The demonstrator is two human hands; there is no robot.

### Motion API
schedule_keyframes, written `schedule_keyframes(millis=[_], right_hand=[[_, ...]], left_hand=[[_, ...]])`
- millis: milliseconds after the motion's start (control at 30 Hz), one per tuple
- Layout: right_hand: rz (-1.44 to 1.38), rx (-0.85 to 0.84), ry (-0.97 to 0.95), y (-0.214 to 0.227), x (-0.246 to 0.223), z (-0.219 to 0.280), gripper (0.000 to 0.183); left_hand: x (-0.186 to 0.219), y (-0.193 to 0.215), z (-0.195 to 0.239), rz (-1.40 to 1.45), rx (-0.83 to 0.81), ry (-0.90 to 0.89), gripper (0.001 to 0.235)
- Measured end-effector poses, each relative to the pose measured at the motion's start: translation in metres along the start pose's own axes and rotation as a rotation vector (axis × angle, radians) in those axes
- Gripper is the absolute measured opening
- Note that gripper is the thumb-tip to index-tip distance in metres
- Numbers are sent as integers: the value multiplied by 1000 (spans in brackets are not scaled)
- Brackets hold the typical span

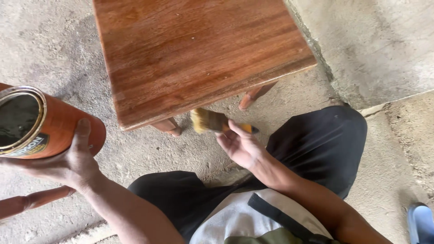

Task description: The person applies varnish to a wooden chair using a paintbrush. They dip the brush into a can of varnish and coat the seat, legs, and backrest of the chair.

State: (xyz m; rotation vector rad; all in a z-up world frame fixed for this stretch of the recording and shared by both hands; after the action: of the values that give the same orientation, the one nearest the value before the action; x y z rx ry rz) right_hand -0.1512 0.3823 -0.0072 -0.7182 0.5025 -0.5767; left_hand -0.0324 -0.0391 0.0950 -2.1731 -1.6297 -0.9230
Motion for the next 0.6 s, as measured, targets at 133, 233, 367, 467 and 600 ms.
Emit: schedule_keyframes(millis=[133,233,367,467,600], right_hand=[[-45,-213,-12,-37,2,-14,29],[-118,-302,-38,-37,-1,-23,29],[-186,-342,-17,-28,-18,-25,28],[-202,-373,28,-17,-37,-29,28],[-227,-352,117,-7,-66,-18,25]], left_hand=[[21,-1,-9,-48,13,-141,118],[22,-1,-9,-159,-25,-158,116],[2,0,1,-104,-27,-95,122],[-12,-1,6,15,-31,-35,126],[-12,-10,6,75,-63,19,117]])
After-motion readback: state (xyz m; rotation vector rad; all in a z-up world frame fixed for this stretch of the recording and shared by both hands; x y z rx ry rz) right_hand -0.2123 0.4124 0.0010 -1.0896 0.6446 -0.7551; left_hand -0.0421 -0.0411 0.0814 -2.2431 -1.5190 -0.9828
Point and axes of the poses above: each hand's wrist, its own z-axis away from the middle knuckle, its own y-axis out of the back of the hand, x = y × z, the point moved 8 cm from there along -z, towards the middle knuckle, and after that the axes turned 5 degrees about -y, right-handed, at the moved point
